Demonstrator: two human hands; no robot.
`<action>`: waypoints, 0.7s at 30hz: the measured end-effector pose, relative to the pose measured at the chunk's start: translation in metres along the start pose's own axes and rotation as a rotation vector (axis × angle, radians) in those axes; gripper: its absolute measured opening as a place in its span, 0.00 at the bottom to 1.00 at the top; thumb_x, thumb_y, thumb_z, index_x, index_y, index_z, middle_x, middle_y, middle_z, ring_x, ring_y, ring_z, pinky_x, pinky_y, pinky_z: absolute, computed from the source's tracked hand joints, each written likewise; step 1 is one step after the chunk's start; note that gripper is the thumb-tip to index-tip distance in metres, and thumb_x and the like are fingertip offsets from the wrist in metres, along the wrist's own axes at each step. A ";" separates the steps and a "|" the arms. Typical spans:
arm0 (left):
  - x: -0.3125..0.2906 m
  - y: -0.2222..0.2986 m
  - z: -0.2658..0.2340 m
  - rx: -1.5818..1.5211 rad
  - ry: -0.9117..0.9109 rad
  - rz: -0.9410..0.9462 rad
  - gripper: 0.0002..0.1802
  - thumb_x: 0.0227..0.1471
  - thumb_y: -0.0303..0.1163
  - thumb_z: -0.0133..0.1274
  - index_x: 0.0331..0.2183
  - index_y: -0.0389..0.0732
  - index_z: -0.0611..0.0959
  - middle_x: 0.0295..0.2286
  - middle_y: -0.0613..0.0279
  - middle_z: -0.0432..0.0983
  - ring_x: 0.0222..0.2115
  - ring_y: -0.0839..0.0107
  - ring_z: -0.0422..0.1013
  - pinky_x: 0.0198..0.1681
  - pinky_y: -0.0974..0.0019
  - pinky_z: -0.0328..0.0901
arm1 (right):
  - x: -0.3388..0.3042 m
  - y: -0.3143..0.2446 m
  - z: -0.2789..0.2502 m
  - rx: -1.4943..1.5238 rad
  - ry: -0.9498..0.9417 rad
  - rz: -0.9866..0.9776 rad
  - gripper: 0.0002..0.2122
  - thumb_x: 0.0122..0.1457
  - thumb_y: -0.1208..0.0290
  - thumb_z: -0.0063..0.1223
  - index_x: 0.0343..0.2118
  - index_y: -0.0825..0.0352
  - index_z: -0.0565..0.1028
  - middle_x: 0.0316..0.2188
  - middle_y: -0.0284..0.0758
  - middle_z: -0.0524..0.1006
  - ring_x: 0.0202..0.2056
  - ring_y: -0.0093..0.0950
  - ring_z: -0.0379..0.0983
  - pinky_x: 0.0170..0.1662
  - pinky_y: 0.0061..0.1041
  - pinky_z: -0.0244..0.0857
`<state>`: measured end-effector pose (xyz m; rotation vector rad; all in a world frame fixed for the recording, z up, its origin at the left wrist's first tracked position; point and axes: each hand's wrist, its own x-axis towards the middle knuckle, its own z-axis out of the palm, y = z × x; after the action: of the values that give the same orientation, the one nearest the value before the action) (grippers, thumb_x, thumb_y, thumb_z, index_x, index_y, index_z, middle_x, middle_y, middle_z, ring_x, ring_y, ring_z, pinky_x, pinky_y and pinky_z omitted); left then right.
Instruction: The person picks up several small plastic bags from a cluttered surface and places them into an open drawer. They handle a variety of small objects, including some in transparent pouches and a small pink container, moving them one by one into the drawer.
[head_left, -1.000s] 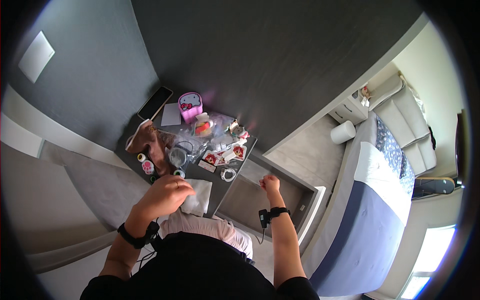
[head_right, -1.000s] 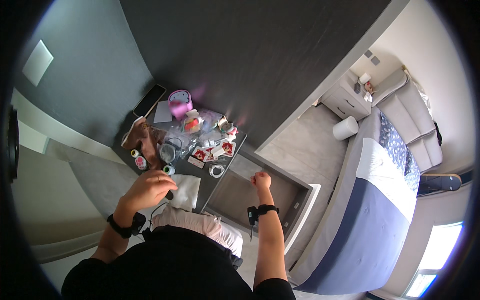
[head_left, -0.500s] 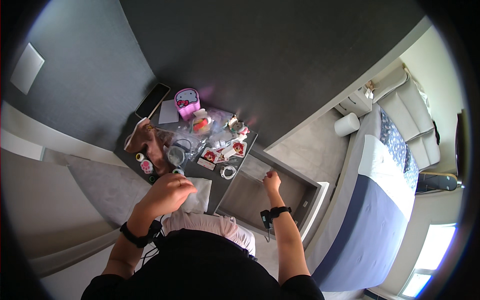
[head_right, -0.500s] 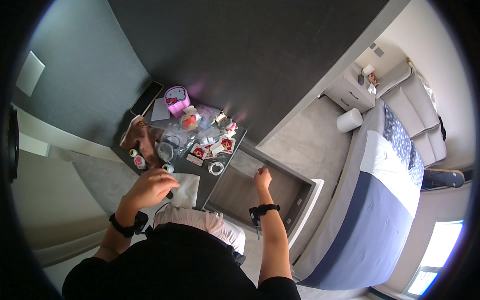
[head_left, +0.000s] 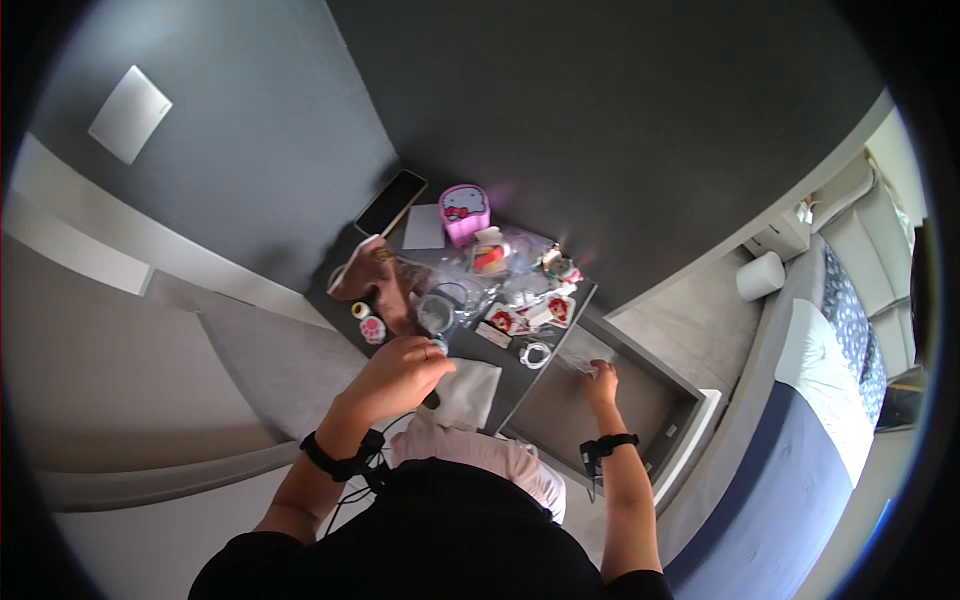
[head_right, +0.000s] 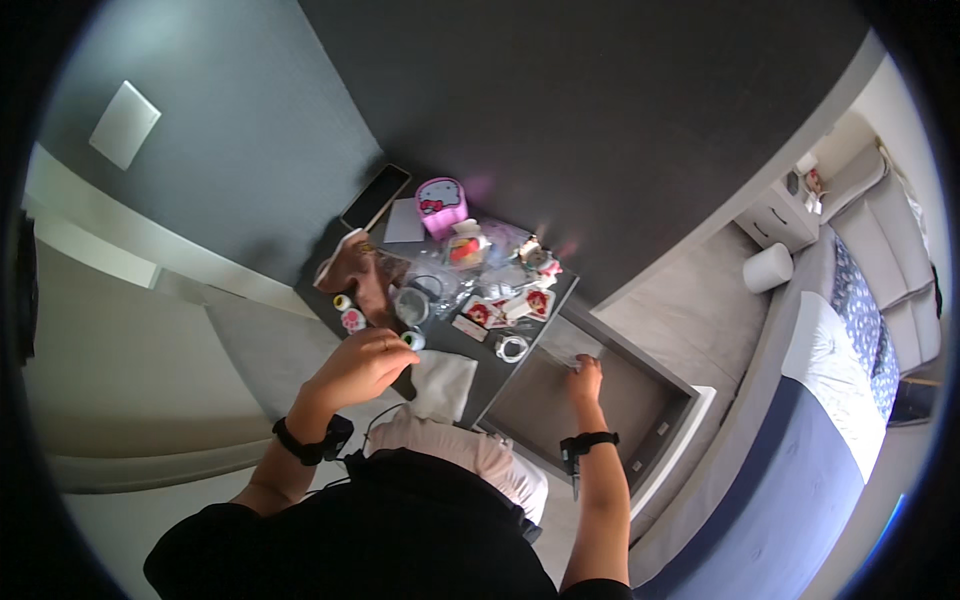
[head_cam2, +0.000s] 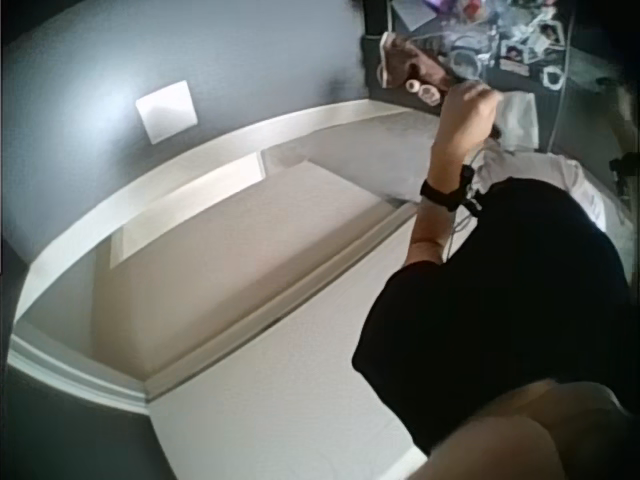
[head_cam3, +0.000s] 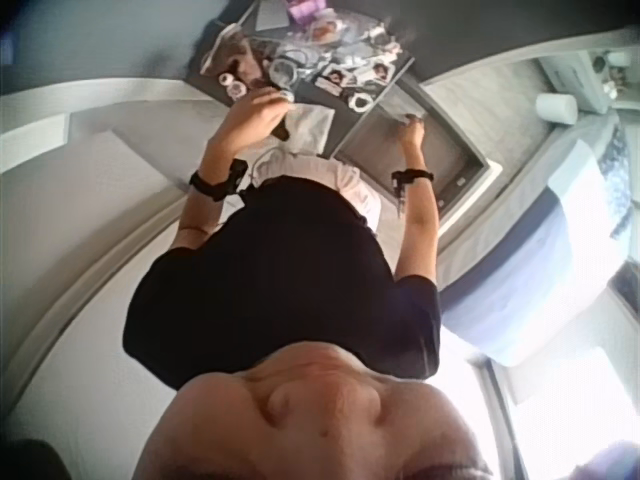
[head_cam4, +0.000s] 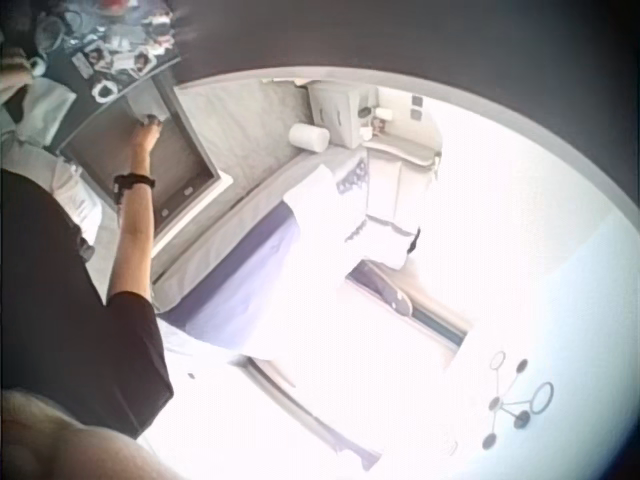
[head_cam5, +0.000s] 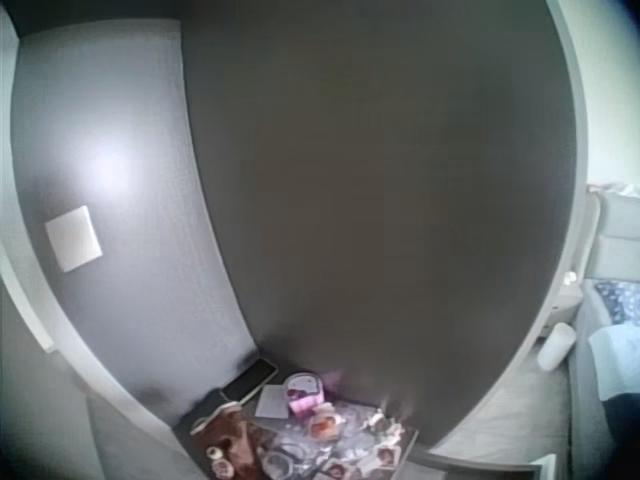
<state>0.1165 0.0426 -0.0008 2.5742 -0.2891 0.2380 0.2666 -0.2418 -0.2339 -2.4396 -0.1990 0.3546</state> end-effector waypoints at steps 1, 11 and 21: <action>-0.002 -0.001 -0.002 -0.006 -0.008 -0.049 0.06 0.34 0.21 0.49 0.23 0.37 0.74 0.21 0.60 0.70 0.27 0.62 0.66 0.30 0.64 0.61 | 0.003 0.003 0.001 -0.001 -0.014 -0.017 0.13 0.37 0.77 0.49 0.31 0.65 0.70 0.33 0.43 0.68 0.38 0.41 0.64 0.41 0.32 0.59; -0.004 -0.074 0.005 0.445 -0.180 -0.409 0.25 0.38 0.35 0.50 0.40 0.35 0.67 0.45 0.53 0.59 0.46 0.58 0.55 0.47 0.56 0.52 | -0.007 0.012 -0.003 0.042 0.004 -0.104 0.12 0.37 0.76 0.48 0.30 0.68 0.69 0.29 0.42 0.70 0.34 0.39 0.65 0.38 0.32 0.60; 0.043 -0.122 0.037 0.561 -0.494 -0.480 0.23 0.44 0.45 0.43 0.38 0.37 0.72 0.51 0.57 0.49 0.52 0.54 0.44 0.50 0.50 0.44 | -0.055 0.003 -0.027 0.128 0.054 -0.108 0.08 0.41 0.75 0.47 0.27 0.67 0.72 0.25 0.39 0.71 0.27 0.31 0.70 0.30 0.24 0.65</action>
<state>0.1931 0.1179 -0.0822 3.1226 0.2706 -0.5780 0.2224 -0.2723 -0.2047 -2.2989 -0.2750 0.2458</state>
